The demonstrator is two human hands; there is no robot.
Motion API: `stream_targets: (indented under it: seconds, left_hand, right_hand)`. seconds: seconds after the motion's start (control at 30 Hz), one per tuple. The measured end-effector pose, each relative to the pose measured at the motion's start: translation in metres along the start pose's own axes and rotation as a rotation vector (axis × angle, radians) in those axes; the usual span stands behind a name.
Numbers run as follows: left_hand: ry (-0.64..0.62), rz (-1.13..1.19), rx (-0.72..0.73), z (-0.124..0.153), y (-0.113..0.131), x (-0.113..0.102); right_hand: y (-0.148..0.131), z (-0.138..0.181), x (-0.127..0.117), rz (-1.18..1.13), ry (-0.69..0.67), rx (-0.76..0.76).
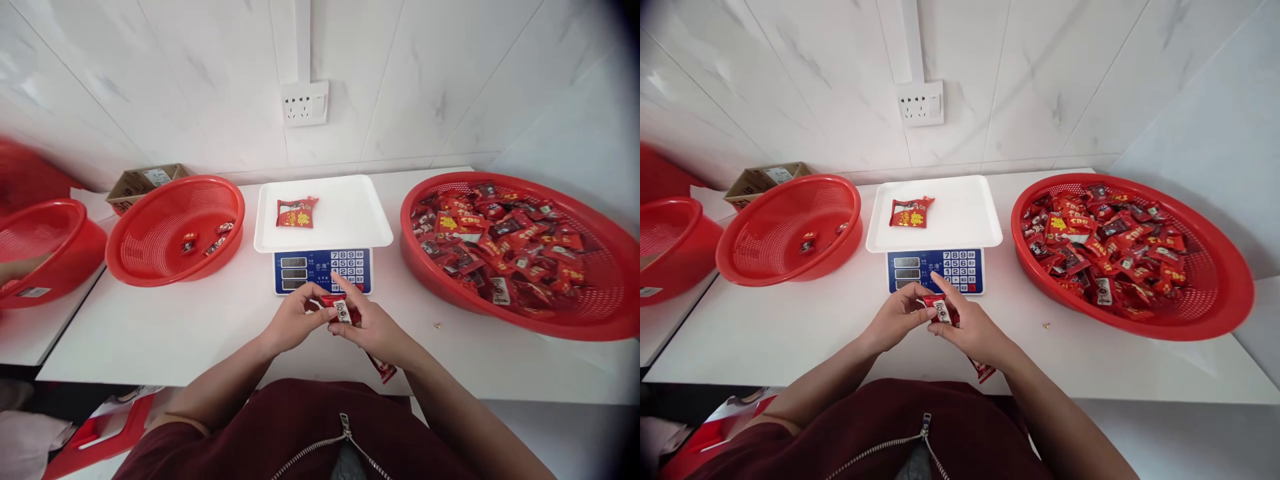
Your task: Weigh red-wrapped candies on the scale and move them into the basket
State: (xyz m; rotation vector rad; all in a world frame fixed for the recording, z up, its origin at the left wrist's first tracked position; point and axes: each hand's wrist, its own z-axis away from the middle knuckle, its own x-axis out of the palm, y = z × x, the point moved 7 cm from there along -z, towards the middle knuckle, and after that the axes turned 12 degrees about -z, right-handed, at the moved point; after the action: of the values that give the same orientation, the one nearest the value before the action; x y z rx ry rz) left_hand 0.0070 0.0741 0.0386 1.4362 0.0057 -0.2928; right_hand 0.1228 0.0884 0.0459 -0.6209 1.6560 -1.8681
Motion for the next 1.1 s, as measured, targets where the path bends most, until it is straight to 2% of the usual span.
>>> stream_targets:
  seconds: [0.13,0.3,0.43,0.53,0.6,0.67,0.73,0.9,0.97,1.1]
  left_hand:
    - [0.006,0.076,-0.038,0.008,-0.014,0.001]
    - [0.049,0.066,-0.016,0.008,-0.011,-0.003]
    - [0.147,0.070,0.016,0.003,-0.001,-0.014]
    - [0.218,0.056,0.048,0.002,0.006,-0.027]
    - [0.219,0.040,0.052,0.003,0.007,-0.030]
    - [0.169,0.046,0.038,0.006,0.005,-0.027]
    - [0.072,0.105,0.010,0.010,0.000,-0.015]
    - [-0.291,0.359,-0.083,0.016,-0.004,0.032]
    - [-0.324,0.356,-0.118,0.013,-0.004,0.041]
    - [-0.262,0.214,-0.088,0.004,-0.002,0.041]
  right_hand:
    - [0.012,0.003,-0.007,-0.006,0.012,0.054]
    - [0.015,0.001,-0.017,0.098,0.033,0.113]
    - [-0.013,-0.019,-0.035,0.161,0.147,0.042]
    - [-0.046,-0.042,-0.058,0.161,0.334,-0.099]
    - [-0.065,-0.051,-0.071,0.155,0.472,-0.218]
    - [-0.071,-0.055,-0.072,0.125,0.551,-0.295]
    - [-0.065,-0.054,-0.062,0.050,0.551,-0.322]
    - [-0.033,-0.033,-0.024,-0.109,0.553,-0.350]
    - [-0.026,-0.027,-0.017,-0.062,0.556,-0.359]
    - [-0.023,-0.018,-0.020,0.050,0.520,-0.354]
